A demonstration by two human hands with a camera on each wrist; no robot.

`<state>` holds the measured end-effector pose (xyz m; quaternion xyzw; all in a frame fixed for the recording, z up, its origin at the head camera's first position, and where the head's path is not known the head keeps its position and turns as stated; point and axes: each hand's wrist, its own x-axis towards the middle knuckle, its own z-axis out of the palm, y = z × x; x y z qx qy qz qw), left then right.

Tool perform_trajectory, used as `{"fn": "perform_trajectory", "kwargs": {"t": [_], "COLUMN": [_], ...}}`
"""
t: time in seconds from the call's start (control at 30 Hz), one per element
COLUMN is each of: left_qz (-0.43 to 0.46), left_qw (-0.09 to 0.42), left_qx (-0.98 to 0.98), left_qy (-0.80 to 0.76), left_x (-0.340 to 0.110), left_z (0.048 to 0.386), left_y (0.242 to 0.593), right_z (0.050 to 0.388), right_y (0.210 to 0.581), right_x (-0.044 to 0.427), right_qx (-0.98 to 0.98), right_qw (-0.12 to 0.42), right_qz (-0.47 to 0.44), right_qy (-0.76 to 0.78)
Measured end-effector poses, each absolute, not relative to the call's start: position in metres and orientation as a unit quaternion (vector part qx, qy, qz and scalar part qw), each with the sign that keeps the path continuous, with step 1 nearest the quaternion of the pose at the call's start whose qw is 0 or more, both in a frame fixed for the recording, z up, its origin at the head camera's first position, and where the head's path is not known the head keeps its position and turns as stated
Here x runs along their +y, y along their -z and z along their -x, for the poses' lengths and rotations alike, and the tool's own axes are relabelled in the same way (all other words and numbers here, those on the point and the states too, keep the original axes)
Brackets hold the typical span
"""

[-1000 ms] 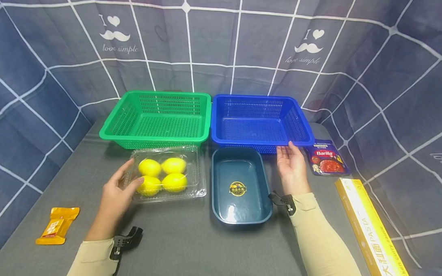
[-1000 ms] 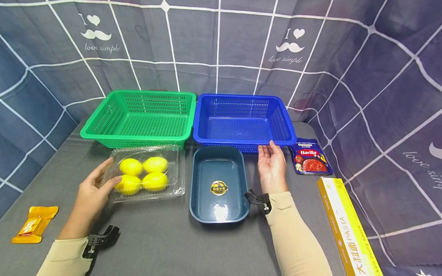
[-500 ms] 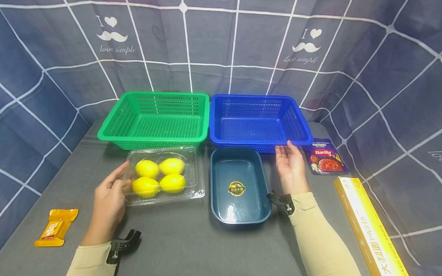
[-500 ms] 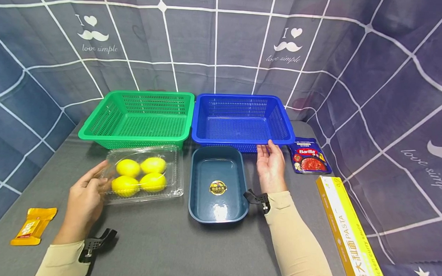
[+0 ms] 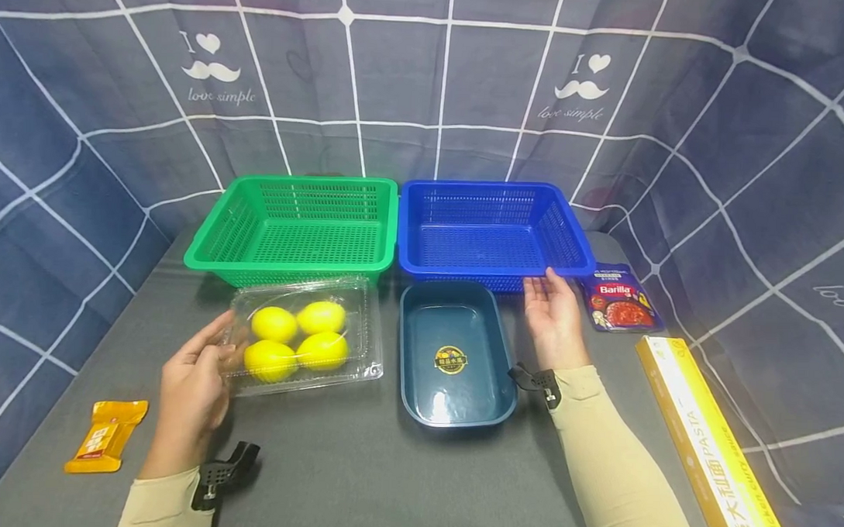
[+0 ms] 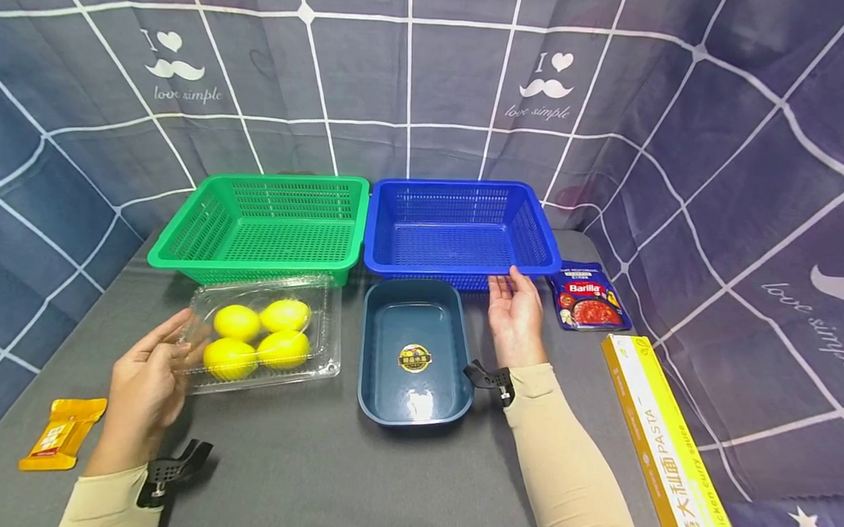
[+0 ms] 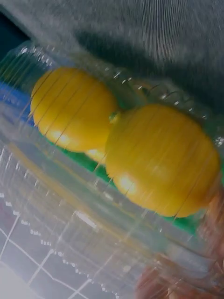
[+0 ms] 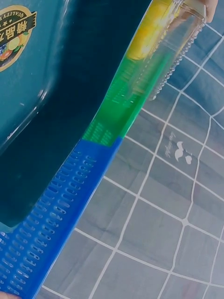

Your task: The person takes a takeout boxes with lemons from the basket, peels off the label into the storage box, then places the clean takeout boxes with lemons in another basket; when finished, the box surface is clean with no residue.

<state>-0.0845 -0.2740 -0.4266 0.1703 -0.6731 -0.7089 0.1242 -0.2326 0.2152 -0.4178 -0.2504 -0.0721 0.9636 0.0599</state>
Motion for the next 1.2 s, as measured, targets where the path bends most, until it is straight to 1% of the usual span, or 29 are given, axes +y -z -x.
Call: {"fn": "perform_trajectory", "kwargs": {"t": [0.23, 0.5, 0.73, 1.0, 1.2], "left_qz": [-0.162, -0.137, -0.126, -0.045, -0.017], "left_qw": [0.139, 0.134, 0.139, 0.132, 0.118], "left_qx": [-0.662, -0.636, -0.638, -0.567, -0.575], "left_qy": [0.718, 0.747, 0.747, 0.812, 0.810], "left_x": [-0.281, -0.270, -0.259, -0.235, -0.214], "left_z": [0.080, 0.076, 0.077, 0.104, 0.130], "left_y": [0.417, 0.408, 0.386, 0.364, 0.351], "right_z": [0.233, 0.234, 0.235, 0.235, 0.234], "right_y": [0.416, 0.416, 0.417, 0.418, 0.420], "right_x": [0.213, 0.212, 0.212, 0.213, 0.215], "right_qx": [-0.071, -0.071, -0.080, -0.078, -0.074], "right_qw": [0.061, 0.056, 0.057, 0.059, 0.061], "right_qz": [0.250, 0.245, 0.243, 0.241, 0.245], "right_qy": [-0.964, -0.965, -0.965, -0.965, -0.965]}}
